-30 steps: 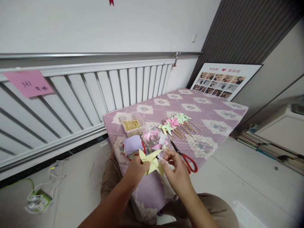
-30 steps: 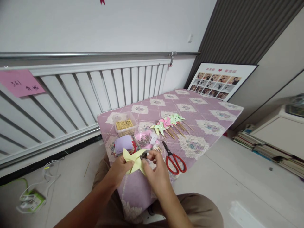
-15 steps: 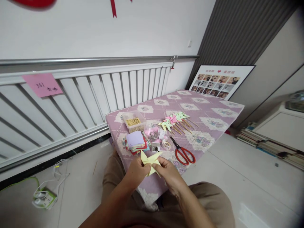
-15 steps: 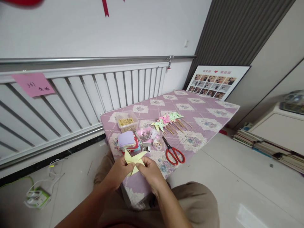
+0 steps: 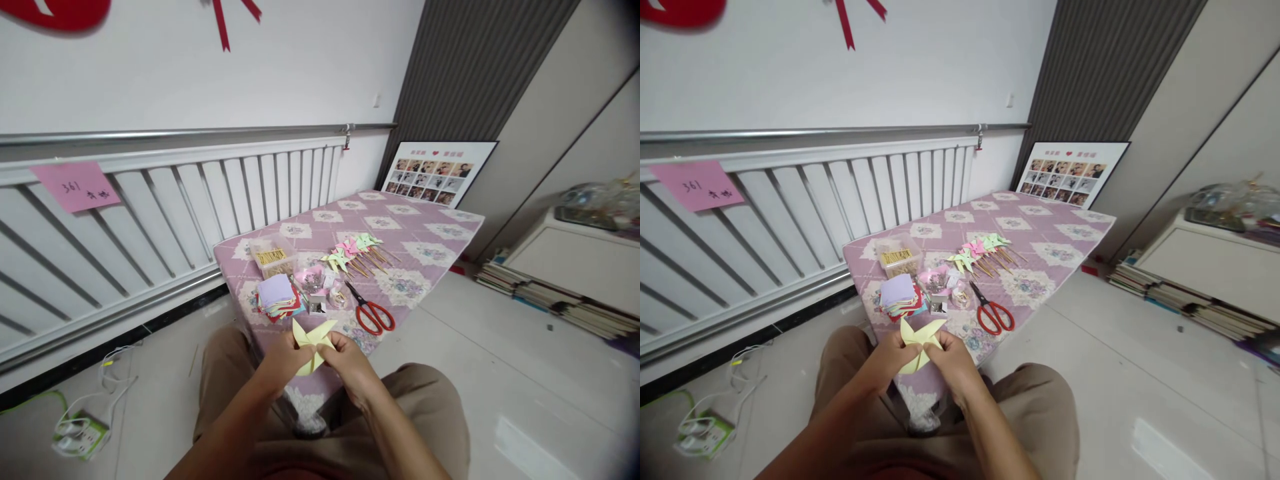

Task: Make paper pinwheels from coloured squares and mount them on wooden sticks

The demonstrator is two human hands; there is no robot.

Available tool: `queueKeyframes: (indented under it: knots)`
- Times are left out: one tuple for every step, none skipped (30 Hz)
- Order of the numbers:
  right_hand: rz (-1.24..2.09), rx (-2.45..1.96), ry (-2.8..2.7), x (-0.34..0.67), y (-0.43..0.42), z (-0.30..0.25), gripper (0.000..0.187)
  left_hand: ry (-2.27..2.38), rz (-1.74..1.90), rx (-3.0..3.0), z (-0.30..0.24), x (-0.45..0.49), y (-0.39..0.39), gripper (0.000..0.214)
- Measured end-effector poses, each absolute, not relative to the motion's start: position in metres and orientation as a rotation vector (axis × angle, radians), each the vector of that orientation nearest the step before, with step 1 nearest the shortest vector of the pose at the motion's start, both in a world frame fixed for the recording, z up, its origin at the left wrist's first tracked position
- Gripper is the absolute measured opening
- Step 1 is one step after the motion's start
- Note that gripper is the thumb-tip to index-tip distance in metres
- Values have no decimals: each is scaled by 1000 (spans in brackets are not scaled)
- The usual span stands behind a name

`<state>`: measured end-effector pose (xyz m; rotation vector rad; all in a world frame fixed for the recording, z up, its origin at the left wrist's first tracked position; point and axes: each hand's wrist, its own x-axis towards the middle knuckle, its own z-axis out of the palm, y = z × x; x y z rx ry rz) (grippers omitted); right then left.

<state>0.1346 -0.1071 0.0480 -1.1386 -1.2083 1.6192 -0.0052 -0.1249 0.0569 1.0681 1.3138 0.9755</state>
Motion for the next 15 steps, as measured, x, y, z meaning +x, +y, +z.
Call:
queueKeyframes:
  knots:
    - [1615, -1139, -1208, 135, -107, 49, 13, 1314, 969, 1084, 55, -6, -124, 20]
    - [1609, -1141, -1208, 135, -108, 50, 12, 1318, 961, 1107, 52, -7, -122, 19]
    - [1606, -1146, -1207, 134, -108, 50, 12, 1329, 953, 1133, 49, -8, -120, 18]
    - [1604, -1154, -1204, 134, -108, 51, 11, 1348, 945, 1158, 45, -10, -118, 15]
    - [1603, -1162, -1203, 133, -109, 52, 11, 1372, 935, 1178, 41, -12, -116, 13]
    - [1603, -1172, -1202, 132, -109, 52, 11, 1396, 924, 1190, 37, -13, -114, 11]
    - [1606, -1183, -1200, 131, -109, 51, 11, 1407, 913, 1193, 33, -15, -113, 10]
    - [1613, -1191, -1200, 131, -109, 50, 12, 1402, 907, 1188, 30, -16, -112, 9]
    - [1620, -1195, -1200, 130, -108, 49, 12, 1384, 906, 1178, 28, -17, -111, 9]
    - [1631, -1194, -1201, 129, -107, 47, 13, 1363, 908, 1167, 26, -17, -110, 9]
    - [1649, -1189, -1201, 127, -106, 45, 13, 1350, 913, 1155, 24, -18, -110, 8]
    - [1669, -1181, -1201, 126, -105, 42, 12, 1347, 921, 1144, 22, -18, -110, 8]
    - [1689, -1173, -1203, 124, -103, 40, 13, 1356, 929, 1131, 20, -19, -110, 9]
    - [1705, -1172, -1204, 122, -102, 37, 13, 1376, 934, 1118, 18, -20, -111, 10]
    - [1719, -1176, -1207, 120, -101, 34, 13, 1399, 934, 1107, 16, -21, -111, 11]
